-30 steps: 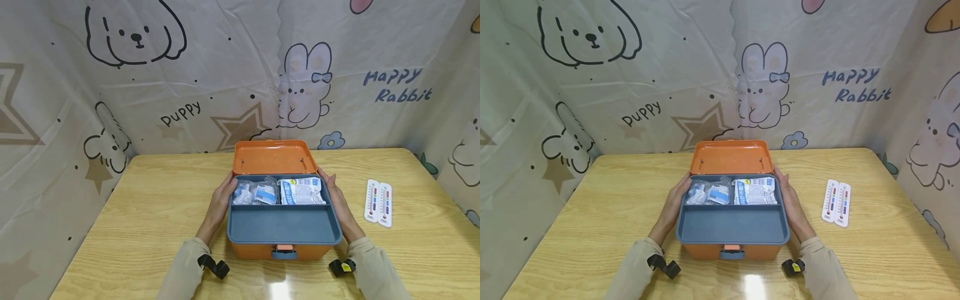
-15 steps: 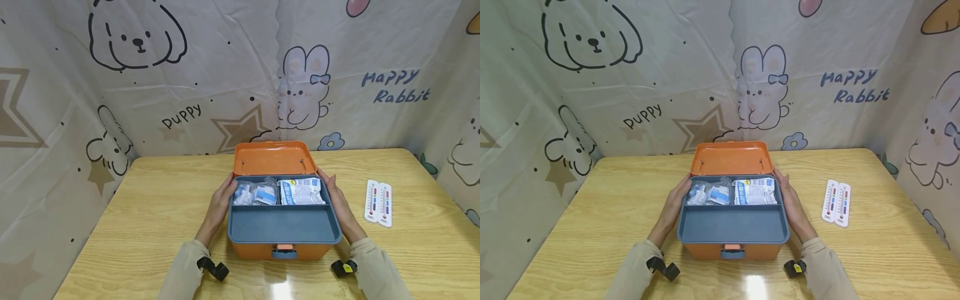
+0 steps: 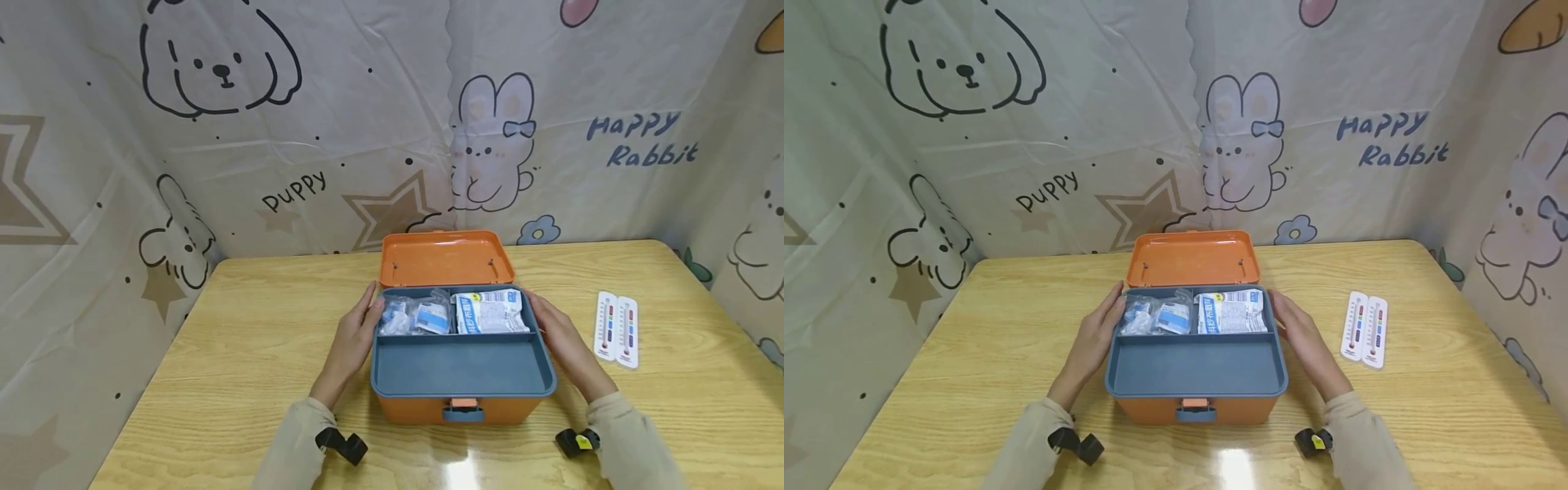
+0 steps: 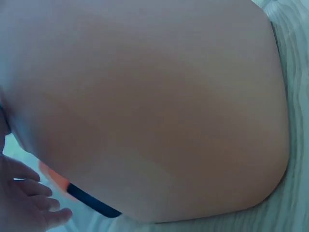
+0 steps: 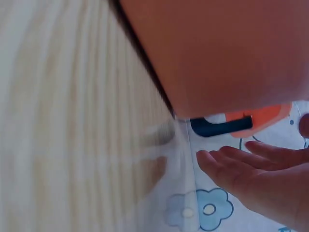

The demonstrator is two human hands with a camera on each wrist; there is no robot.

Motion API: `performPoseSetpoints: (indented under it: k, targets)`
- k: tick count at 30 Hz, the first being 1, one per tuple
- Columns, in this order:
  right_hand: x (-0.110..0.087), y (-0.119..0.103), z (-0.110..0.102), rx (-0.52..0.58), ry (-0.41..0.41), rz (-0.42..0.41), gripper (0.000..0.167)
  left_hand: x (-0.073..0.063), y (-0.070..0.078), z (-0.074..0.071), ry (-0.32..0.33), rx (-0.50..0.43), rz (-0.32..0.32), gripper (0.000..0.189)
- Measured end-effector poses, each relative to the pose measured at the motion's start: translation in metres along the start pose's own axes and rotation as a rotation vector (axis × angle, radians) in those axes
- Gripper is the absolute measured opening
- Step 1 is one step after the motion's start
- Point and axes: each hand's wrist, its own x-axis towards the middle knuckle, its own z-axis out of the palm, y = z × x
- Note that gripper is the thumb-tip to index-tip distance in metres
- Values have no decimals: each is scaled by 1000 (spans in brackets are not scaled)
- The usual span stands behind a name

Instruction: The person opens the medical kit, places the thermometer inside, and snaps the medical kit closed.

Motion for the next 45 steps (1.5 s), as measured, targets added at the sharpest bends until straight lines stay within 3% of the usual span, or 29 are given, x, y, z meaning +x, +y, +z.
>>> performPoseSetpoints:
  k: [5,14,21,23,28,31,36,45]
  targets:
    - [-4,7,-18,-118,-24,25,64,-2,9,-7,3,157,35,62]
    - [-13,16,-53,-421,17,46,66,-8,33,-17,-141,484,81,63]
    - [-15,22,-63,-645,59,-6,66,-14,47,-20,-235,685,42,66]
    - [-14,23,-66,-720,80,14,69,-14,50,-19,-251,725,29,67]
    - [-15,25,-68,-816,63,161,83,-17,57,-19,-261,775,28,67]
    - [-15,25,-68,-819,34,204,86,-19,59,-19,-257,797,49,67]
    - [-15,28,-66,-827,0,208,86,-20,60,-20,-238,817,63,64]
    - [-14,30,-59,-836,-13,149,82,-19,56,-19,-246,785,22,64]
